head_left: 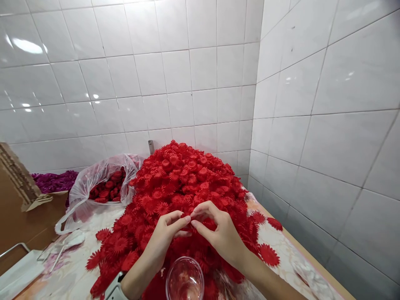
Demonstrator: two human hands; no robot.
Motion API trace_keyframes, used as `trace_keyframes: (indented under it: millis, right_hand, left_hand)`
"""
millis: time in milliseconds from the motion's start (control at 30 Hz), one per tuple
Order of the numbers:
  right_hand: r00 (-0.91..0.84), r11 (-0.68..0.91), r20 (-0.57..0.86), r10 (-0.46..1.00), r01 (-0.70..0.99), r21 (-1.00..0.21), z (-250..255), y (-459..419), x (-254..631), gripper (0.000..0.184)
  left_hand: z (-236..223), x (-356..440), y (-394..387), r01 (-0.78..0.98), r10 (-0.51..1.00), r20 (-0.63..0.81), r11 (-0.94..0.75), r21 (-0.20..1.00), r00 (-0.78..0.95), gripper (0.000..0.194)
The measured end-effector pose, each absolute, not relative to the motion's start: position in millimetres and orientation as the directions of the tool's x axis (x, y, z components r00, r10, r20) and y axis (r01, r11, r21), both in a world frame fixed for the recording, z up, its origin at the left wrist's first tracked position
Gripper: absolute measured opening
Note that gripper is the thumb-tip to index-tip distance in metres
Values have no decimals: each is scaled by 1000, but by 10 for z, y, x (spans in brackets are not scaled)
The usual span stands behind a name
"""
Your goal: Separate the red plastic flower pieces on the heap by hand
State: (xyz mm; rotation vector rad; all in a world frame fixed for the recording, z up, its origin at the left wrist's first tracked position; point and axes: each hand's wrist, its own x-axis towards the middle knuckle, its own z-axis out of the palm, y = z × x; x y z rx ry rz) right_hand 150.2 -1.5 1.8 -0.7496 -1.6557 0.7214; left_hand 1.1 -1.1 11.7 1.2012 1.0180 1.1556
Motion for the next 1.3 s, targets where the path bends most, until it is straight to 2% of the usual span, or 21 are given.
trace_keyframes:
  millis: [100, 233, 367, 533, 667, 833, 1167, 1233, 1300]
  right_hand:
    - [-128, 666, 655, 745, 188, -721, 3, -16, 1497, 8]
    - [-136, 708, 703, 698, 272, -651, -43, 5, 1494, 11]
    - [-175, 738, 722, 669, 273, -617, -79, 14, 1485, 12]
    - [-210, 715, 684, 699, 194, -671, -77, -1, 1481, 12]
    - [-168, 666, 645, 746, 209, -716, -69, 3, 1503, 12]
    - [-121, 608, 597, 793, 226, -761, -32, 25, 1545, 15]
    - [-23, 638, 677, 735, 362, -680, 100, 74, 1567, 10]
    - [38, 622, 687, 726, 389, -679, 125, 162, 1674, 8]
    - [206, 559, 665, 718, 398, -727, 149, 270, 1815, 8]
  left_hand:
    - [111, 7, -15, -121, 990, -14, 31, 992, 143, 14]
    - [142, -1, -29, -31, 989, 9, -5, 1000, 150, 19]
    - [147, -18, -31, 21, 996, 6, -8, 1000, 88, 20]
    - [117, -28, -20, -20, 999, -11, 12, 1000, 53, 20]
    - [125, -23, -31, -11, 991, 8, -7, 1000, 133, 21]
    - [130, -2, -62, 95, 987, 101, -113, 989, 124, 16]
    - [262, 103, -125, 244, 973, 203, -224, 944, 107, 18]
    - [275, 97, -183, 273, 973, 199, -226, 935, 120, 20]
    - [273, 52, -215, 326, 972, 201, -232, 917, 125, 22]
